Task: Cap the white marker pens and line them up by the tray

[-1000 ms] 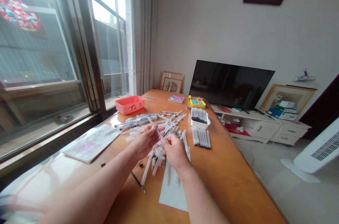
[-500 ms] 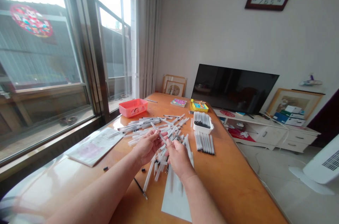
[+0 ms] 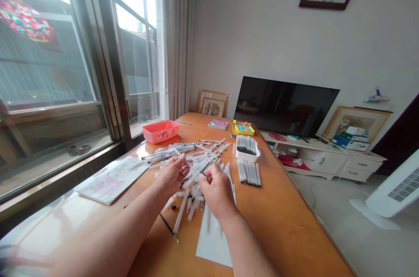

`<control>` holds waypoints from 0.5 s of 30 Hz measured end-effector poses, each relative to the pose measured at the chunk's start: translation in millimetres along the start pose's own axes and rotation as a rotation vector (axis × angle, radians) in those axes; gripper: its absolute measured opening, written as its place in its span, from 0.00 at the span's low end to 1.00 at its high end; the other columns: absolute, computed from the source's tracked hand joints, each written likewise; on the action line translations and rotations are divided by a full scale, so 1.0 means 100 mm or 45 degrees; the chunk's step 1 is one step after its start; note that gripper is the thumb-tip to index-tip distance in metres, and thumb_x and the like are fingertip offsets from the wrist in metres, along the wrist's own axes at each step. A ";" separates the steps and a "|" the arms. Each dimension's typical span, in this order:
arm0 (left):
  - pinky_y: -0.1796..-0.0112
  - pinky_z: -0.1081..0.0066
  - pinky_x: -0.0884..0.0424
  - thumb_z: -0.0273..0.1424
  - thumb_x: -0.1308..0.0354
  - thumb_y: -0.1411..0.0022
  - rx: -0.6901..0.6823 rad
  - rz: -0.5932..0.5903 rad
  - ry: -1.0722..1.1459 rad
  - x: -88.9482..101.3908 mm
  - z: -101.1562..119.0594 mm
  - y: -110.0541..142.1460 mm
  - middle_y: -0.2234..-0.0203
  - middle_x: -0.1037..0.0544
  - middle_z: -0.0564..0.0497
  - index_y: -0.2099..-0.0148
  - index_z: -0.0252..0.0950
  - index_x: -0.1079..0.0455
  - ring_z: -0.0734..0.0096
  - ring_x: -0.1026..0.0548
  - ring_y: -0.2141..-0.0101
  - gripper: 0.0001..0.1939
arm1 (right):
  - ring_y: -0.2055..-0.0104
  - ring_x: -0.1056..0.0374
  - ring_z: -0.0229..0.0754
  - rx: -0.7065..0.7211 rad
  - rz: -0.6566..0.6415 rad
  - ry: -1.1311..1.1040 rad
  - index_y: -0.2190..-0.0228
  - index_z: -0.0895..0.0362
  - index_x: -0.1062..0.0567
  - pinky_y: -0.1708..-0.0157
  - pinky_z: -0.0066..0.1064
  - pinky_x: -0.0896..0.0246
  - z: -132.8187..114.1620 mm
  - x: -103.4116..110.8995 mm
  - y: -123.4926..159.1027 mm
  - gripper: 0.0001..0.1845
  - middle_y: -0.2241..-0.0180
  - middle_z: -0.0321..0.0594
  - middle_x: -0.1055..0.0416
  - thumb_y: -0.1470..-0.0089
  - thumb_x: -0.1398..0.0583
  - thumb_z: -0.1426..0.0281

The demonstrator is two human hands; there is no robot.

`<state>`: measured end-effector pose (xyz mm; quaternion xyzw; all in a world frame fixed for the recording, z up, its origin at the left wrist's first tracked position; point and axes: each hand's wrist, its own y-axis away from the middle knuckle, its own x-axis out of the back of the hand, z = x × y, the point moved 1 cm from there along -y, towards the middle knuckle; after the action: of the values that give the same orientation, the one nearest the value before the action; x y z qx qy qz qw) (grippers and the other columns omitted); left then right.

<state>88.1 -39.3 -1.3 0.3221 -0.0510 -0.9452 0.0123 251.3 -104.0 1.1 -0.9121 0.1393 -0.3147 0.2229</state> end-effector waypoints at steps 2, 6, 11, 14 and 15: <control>0.70 0.78 0.27 0.38 0.29 0.42 -0.045 0.040 -0.043 0.03 0.04 -0.03 0.69 0.21 0.50 0.64 0.37 0.36 0.79 0.24 0.74 0.18 | 0.75 0.38 0.40 -0.042 -0.018 0.024 0.73 0.52 0.31 0.72 0.31 0.45 0.06 0.02 -0.01 0.11 0.78 0.33 0.32 0.43 0.39 0.61; 0.65 0.75 0.26 0.39 0.30 0.41 -0.181 0.087 -0.149 0.05 0.09 -0.04 0.68 0.21 0.50 0.63 0.37 0.35 0.79 0.23 0.72 0.17 | 0.72 0.32 0.43 -0.126 -0.016 0.055 0.60 0.55 0.24 0.68 0.32 0.41 0.22 0.02 -0.05 0.11 0.76 0.35 0.28 0.44 0.40 0.63; 0.66 0.73 0.25 0.38 0.29 0.41 -0.098 -0.097 -0.123 -0.05 0.04 0.05 0.65 0.19 0.47 0.62 0.36 0.35 0.77 0.23 0.72 0.17 | 0.71 0.32 0.43 -0.107 -0.147 -0.061 0.61 0.54 0.21 0.70 0.31 0.41 0.17 -0.03 -0.02 0.15 0.73 0.38 0.24 0.39 0.42 0.58; 0.65 0.73 0.25 0.36 0.29 0.42 -0.038 -0.178 -0.119 -0.08 0.03 0.06 0.64 0.18 0.45 0.61 0.36 0.34 0.75 0.22 0.70 0.17 | 0.74 0.36 0.40 -0.030 -0.227 -0.074 0.72 0.53 0.24 0.73 0.29 0.46 0.07 -0.04 0.02 0.15 0.77 0.34 0.29 0.38 0.43 0.59; 0.65 0.73 0.25 0.36 0.29 0.42 -0.062 -0.168 -0.115 -0.07 0.05 0.05 0.64 0.18 0.46 0.61 0.36 0.34 0.74 0.21 0.70 0.17 | 0.74 0.38 0.39 -0.012 -0.226 -0.056 0.74 0.53 0.26 0.73 0.29 0.47 0.06 -0.03 0.02 0.15 0.78 0.34 0.30 0.38 0.43 0.60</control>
<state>90.5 -43.3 7.8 0.2814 -0.0070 -0.9585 -0.0446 252.4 -103.1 -5.4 -0.9286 0.0543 -0.3124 0.1927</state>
